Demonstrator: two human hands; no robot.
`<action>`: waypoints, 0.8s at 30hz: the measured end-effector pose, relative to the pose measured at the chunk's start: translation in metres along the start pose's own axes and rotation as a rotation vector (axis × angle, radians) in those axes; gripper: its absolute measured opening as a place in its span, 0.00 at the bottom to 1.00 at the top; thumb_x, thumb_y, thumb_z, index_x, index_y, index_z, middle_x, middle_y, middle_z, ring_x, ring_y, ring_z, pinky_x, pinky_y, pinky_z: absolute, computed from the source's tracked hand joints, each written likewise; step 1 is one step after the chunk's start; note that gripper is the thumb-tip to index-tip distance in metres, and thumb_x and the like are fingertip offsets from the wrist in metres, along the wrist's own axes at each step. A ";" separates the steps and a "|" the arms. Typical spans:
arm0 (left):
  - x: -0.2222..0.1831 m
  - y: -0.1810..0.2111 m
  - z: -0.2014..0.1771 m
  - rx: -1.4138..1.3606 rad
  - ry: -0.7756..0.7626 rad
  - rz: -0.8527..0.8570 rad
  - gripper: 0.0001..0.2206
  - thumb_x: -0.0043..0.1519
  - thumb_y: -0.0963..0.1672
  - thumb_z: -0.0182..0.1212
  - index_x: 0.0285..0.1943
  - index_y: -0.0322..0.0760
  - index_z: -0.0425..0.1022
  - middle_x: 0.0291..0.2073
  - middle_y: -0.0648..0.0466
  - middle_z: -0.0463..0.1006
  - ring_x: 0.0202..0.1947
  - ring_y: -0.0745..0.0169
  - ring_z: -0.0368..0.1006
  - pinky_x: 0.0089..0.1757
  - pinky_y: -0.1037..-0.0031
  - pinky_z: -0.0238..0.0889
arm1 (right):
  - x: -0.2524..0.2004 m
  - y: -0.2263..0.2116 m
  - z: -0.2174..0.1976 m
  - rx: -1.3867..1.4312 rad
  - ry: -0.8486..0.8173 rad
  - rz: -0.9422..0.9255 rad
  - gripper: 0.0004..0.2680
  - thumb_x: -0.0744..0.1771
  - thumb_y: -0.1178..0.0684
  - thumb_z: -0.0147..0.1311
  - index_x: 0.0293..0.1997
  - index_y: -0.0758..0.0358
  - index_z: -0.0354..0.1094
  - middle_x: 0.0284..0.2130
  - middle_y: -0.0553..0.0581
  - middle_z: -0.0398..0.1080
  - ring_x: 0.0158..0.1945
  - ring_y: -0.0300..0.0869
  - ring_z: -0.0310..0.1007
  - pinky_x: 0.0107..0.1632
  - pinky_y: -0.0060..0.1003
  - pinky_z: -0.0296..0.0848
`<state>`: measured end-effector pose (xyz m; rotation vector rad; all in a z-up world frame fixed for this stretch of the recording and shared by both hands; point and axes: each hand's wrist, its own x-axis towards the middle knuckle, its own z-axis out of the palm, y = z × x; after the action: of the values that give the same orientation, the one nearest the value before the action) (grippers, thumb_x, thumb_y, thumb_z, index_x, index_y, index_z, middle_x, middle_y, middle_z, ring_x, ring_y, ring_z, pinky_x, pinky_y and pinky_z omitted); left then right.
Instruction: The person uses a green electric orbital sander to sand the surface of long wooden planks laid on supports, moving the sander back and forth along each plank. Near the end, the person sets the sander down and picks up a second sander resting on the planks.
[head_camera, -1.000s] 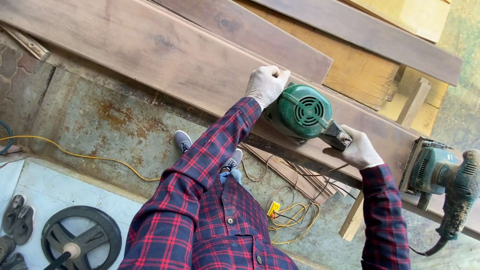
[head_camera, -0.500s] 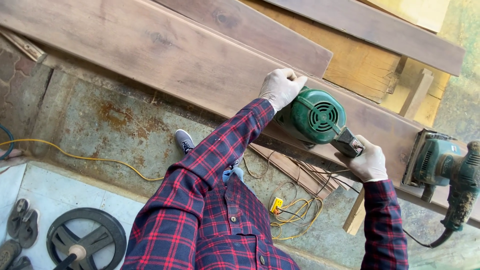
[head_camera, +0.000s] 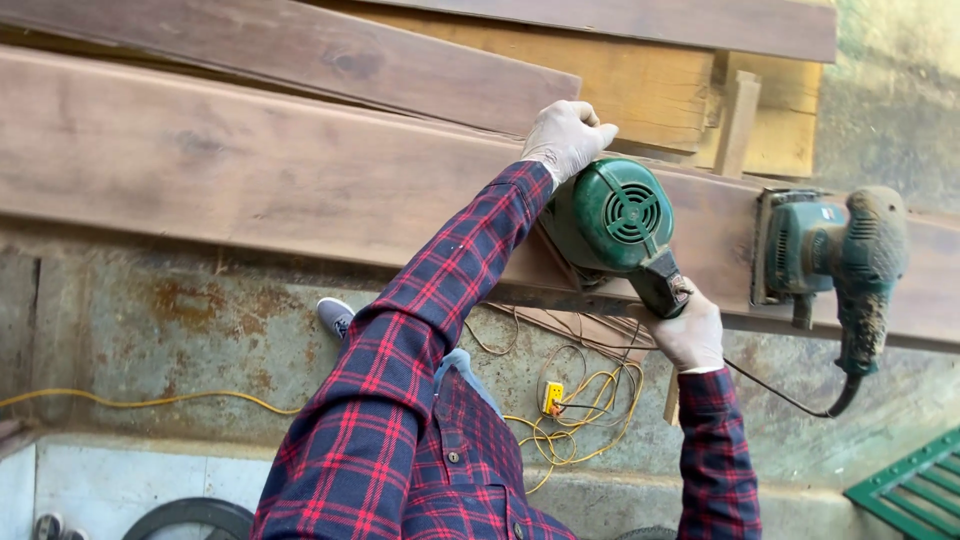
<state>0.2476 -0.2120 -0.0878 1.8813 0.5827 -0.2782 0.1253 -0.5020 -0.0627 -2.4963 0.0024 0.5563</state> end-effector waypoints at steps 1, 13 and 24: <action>0.003 0.007 0.008 0.005 -0.015 0.007 0.12 0.51 0.51 0.66 0.31 0.40 0.82 0.29 0.51 0.85 0.34 0.59 0.82 0.43 0.68 0.73 | -0.004 0.003 -0.002 0.004 0.011 0.014 0.20 0.57 0.50 0.72 0.51 0.62 0.74 0.39 0.60 0.80 0.41 0.43 0.80 0.47 0.38 0.74; 0.030 0.068 0.112 0.092 -0.326 0.100 0.13 0.51 0.51 0.64 0.34 0.40 0.84 0.32 0.51 0.86 0.36 0.61 0.82 0.44 0.70 0.73 | -0.044 0.031 0.000 0.321 0.200 0.182 0.14 0.58 0.55 0.71 0.42 0.68 0.74 0.34 0.53 0.79 0.35 0.35 0.73 0.42 0.33 0.73; 0.033 0.105 0.196 0.135 -0.511 0.181 0.14 0.50 0.51 0.65 0.37 0.41 0.84 0.33 0.50 0.87 0.35 0.64 0.83 0.43 0.71 0.74 | -0.056 0.057 0.001 0.572 0.382 0.273 0.13 0.59 0.57 0.70 0.43 0.68 0.73 0.37 0.51 0.78 0.38 0.33 0.74 0.44 0.30 0.73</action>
<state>0.3465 -0.4146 -0.0921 1.8773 0.0481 -0.6654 0.0669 -0.5555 -0.0717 -2.0048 0.5737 0.1396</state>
